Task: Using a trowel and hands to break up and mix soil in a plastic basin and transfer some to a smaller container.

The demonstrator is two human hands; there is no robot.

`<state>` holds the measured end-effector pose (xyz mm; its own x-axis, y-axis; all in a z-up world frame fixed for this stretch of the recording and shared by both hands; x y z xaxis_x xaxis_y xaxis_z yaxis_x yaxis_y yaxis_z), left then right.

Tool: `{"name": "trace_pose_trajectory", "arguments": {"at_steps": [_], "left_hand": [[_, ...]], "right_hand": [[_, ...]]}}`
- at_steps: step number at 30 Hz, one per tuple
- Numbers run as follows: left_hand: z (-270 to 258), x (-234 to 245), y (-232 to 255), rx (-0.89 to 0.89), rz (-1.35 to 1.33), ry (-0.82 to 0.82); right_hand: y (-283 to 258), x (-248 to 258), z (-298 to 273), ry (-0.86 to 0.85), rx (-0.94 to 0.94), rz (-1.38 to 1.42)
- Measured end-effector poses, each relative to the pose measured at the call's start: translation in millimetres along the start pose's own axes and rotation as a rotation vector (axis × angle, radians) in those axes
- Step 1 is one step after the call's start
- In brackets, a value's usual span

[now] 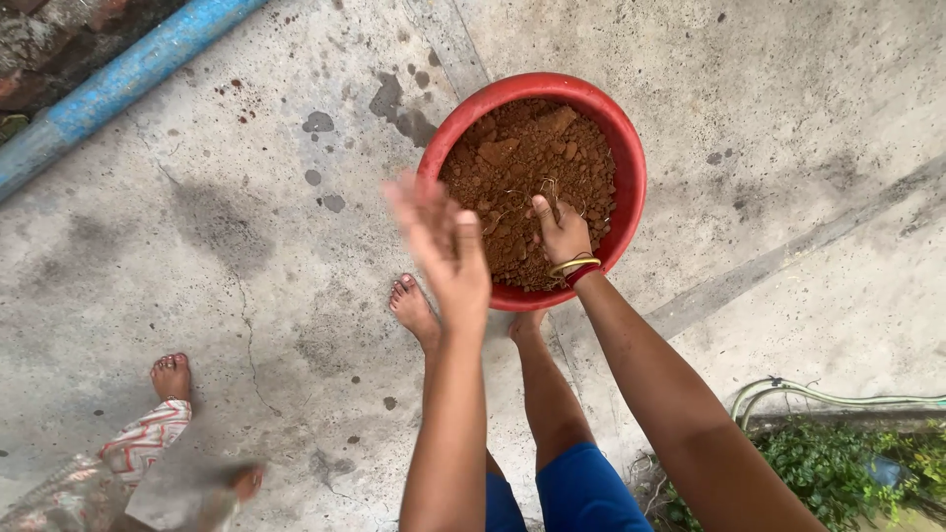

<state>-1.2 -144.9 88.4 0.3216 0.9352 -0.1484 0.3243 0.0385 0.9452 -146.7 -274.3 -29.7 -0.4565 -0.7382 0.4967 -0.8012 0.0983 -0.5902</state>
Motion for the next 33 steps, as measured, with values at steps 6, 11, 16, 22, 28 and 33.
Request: {"name": "trace_pose_trajectory", "arguments": {"at_steps": [6, 11, 16, 22, 28, 33], "left_hand": [[26.4, 29.9, 139.1, -0.397, -0.272, 0.328], [-10.3, 65.1, 104.1, -0.130, -0.348, 0.293], [-63.2, 139.0, 53.7, 0.218, -0.600, 0.195], [-108.6, 178.8, 64.3, 0.319, -0.951, -0.036], [-112.1, 158.1, 82.4, 0.352, -0.607, -0.013], [-127.1, 179.5, 23.4, 0.477, -0.647, 0.535]], "right_hand": [[40.9, -14.9, 15.6, -0.172, 0.132, 0.194], [23.6, -17.9, 11.9, -0.135, -0.065, 0.379], [24.2, -13.6, 14.2, -0.134, -0.056, 0.347], [7.8, -8.8, 7.2, -0.030, -0.103, 0.018], [7.6, -17.5, 6.8, -0.069, 0.183, 0.214], [22.9, -23.2, 10.1, -0.039, 0.032, 0.339]]}}
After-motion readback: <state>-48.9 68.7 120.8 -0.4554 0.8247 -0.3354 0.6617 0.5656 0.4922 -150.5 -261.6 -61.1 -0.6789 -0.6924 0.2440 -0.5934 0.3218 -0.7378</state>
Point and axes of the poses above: each hand's wrist, its own z-axis towards the middle knuckle, its own x-axis out of the back of the hand, y = z × x, the point moved 2 cm from there along z, towards the middle knuckle, and after that the axes turned 7 degrees about x, right-handed, at the moved point
